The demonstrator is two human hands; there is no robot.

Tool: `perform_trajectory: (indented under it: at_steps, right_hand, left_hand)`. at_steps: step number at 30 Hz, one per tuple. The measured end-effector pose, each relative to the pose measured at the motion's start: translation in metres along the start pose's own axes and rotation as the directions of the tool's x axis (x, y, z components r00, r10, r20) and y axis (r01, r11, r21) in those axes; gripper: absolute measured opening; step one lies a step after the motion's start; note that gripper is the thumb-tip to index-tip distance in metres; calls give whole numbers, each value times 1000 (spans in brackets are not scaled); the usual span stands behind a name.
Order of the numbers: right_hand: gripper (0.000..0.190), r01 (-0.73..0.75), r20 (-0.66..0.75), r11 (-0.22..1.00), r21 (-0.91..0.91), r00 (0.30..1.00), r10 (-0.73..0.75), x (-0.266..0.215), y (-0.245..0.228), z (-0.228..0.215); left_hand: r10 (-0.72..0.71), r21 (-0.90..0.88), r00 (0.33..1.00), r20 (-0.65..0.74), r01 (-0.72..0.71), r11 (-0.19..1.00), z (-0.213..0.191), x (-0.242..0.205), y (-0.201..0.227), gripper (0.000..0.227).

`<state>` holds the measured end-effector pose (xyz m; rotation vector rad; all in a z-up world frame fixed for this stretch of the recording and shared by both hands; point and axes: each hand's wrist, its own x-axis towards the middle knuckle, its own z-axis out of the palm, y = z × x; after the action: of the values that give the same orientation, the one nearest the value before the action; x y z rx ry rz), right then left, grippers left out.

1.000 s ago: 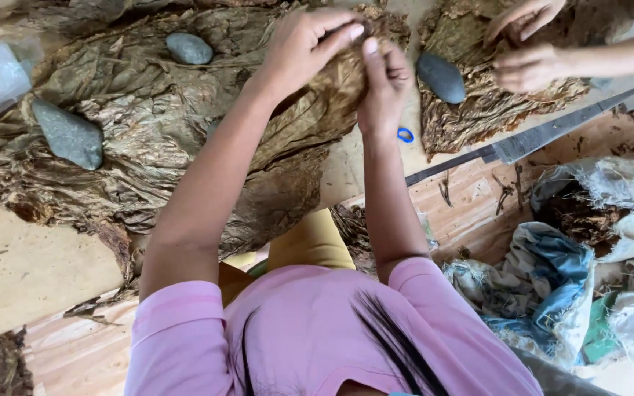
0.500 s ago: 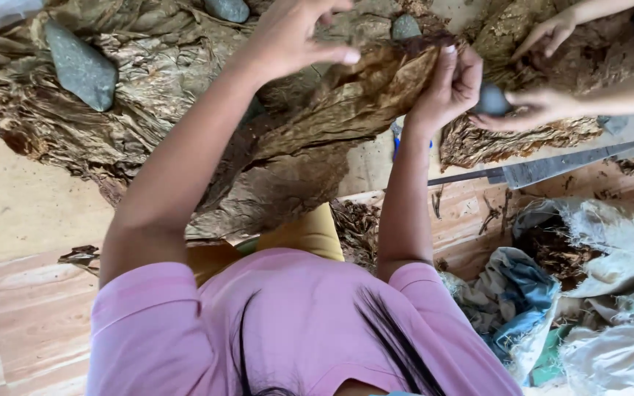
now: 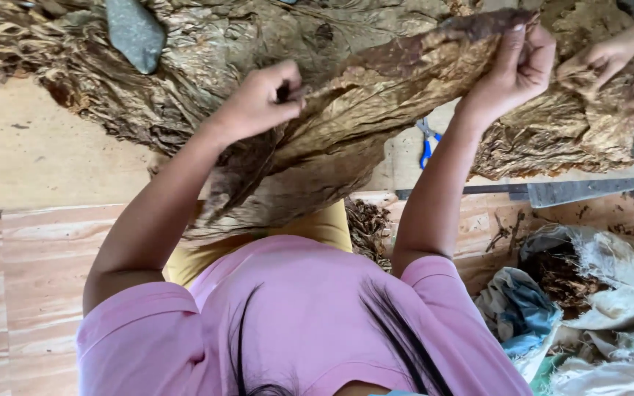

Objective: The person removes small fibrous pieces from a large dried leaf using hands and scissors, then places stones on the leaf to weigh it down. The person repeats this process on multiple leaves, smoothing and adjusting them on a wooden table.

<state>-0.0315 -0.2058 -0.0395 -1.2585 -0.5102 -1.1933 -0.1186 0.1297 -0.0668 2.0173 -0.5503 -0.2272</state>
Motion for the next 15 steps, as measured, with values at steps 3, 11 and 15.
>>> perform_trajectory:
  at_steps: [3, 11, 15]
  right_hand:
    - [17, 8, 47, 996, -93, 999, -4, -7, 0, -5]
    - [13, -129, 87, 992, 3, 988, 128, -28, -14, -7]
    - [11, -77, 16, 997, -15, 997, 77, -28, -15, -8]
  left_hand:
    - [20, -62, 991, -134, -28, 998, -22, -14, 1, 16]
    - [-19, -87, 982, -186, 2, 996, -49, -49, 1, 10]
    - [-68, -45, 955, -290, 57, 997, -47, -70, 4, 5]
